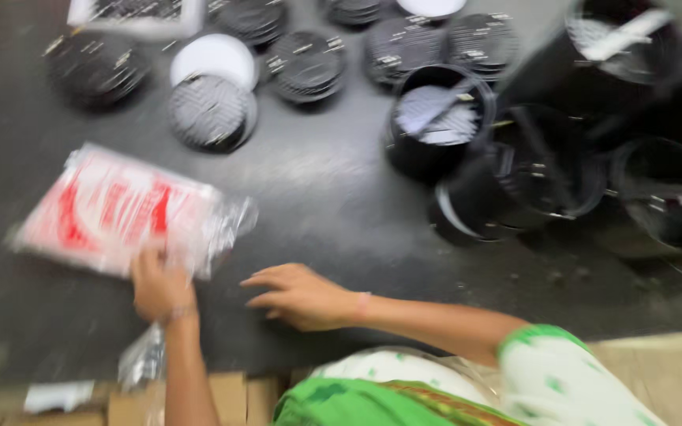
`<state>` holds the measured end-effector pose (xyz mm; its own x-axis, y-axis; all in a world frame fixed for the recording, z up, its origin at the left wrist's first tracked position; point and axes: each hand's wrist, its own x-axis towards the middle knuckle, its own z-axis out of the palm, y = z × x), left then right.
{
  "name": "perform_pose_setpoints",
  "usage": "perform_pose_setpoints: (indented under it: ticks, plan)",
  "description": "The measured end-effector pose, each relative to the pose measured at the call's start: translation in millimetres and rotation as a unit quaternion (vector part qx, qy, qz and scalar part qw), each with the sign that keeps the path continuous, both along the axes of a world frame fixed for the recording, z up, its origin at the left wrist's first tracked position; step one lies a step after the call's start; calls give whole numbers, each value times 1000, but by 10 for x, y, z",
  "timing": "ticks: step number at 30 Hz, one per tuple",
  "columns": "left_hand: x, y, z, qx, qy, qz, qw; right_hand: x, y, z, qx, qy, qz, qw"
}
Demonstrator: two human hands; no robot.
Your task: The person wipes the white diffuser of a black cylindrical light fixture with a cloth, then places the fixture into a clear plastic bag and seals it. The person repeats this process with a second fixture, handling each item individually.
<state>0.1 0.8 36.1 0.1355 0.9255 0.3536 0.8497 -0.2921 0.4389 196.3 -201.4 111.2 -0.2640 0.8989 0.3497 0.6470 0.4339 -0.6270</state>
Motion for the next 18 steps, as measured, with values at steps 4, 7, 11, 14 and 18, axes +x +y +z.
perform_pose_setpoints:
  ticks: [4, 7, 11, 14, 18]
  plan:
    - [-73, 550, 127, 56, -17, -57, 997, 193, -334, 262, -155, 78, -67, 983]
    - [-135, 425, 470, 34, -112, -148, 982, 251, -409, 405, -93, 79, -127, 984]
    - [-149, -159, 1217, -335, -424, -198, 818, 250, -325, 520, -132, 196, -134, 962]
    - [-113, -507, 1844, -334, -453, -307, 767, 237, -233, 610, -97, 211, -48, 972]
    - [95, -773, 2392, -328, -479, -414, 701, 121, -97, 624, -32, 185, -10, 982]
